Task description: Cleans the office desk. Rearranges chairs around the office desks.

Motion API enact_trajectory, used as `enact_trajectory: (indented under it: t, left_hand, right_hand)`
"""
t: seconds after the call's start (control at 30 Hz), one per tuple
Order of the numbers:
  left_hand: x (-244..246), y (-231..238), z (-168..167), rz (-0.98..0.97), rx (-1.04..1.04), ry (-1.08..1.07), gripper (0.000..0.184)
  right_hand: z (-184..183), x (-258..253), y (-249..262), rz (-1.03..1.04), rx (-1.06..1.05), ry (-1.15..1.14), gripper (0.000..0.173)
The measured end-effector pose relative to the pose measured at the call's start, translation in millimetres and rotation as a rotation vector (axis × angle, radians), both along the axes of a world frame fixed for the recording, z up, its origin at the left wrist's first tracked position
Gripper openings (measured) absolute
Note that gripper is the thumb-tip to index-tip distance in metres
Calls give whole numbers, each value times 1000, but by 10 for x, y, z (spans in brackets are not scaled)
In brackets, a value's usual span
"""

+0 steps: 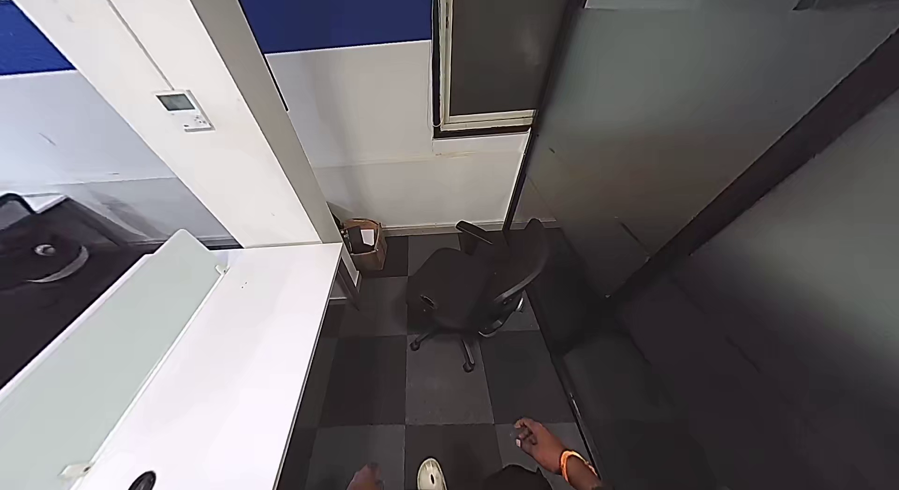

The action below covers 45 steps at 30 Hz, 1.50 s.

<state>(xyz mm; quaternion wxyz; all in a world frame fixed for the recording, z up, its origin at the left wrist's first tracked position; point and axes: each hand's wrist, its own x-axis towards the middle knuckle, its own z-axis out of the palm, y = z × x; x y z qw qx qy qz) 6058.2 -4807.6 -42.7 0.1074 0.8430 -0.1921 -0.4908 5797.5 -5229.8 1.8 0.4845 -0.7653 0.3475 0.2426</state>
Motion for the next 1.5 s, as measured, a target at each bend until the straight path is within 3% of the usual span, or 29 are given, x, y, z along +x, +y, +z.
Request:
enact_trajectory:
  t: [0.1,0.23,0.5,0.67,0.8,0.93,1.1,1.23,1.33,1.4,1.5]
  left_hand:
    - [438,-730,203,27,-74,-48,44]
    - [698,-1831,459,-19,-200,-71,46]
    - [490,-4269,1033,-117,-382,-344,80]
    - [277,-5343,1318,-169,-383,-515,100]
    - [245,-5847,1450,-221,-313,-470,94]
    - [314,-6091,1423,-278,-142,-442,45]
    - [328,-6123,1461,-258,-35,-425,35]
    - [312,-5810,1433,-209,-18,-418,29]
    - [420,-5371,1337,-182,-32,-463,27]
    - [511,-5037,1310,-183,-26,-492,24]
    - [640,-4633,1332,-180,-13,-504,25]
  right_hand:
    - [-124,57,-443,-72,-42,-56,46]
    - [61,288,-1199,-199,-104,-123,41]
    - [301,825,-3098,-333,-240,-314,37]
    - [628,1249,-3911,-374,-305,-376,65]
    - [828,1571,-4227,-356,-284,-425,87]
    - [935,1730,-4313,-286,-249,-439,87]
    - [977,1848,-4400,-237,-294,-376,94]
    - [964,2040,-4459,-133,-417,-267,124]
    - [1007,2182,-4460,-114,-538,-219,137]
    - [1020,2241,-4380,-47,-583,-162,139]
    - [985,2208,-4120,38,-588,-78,126]
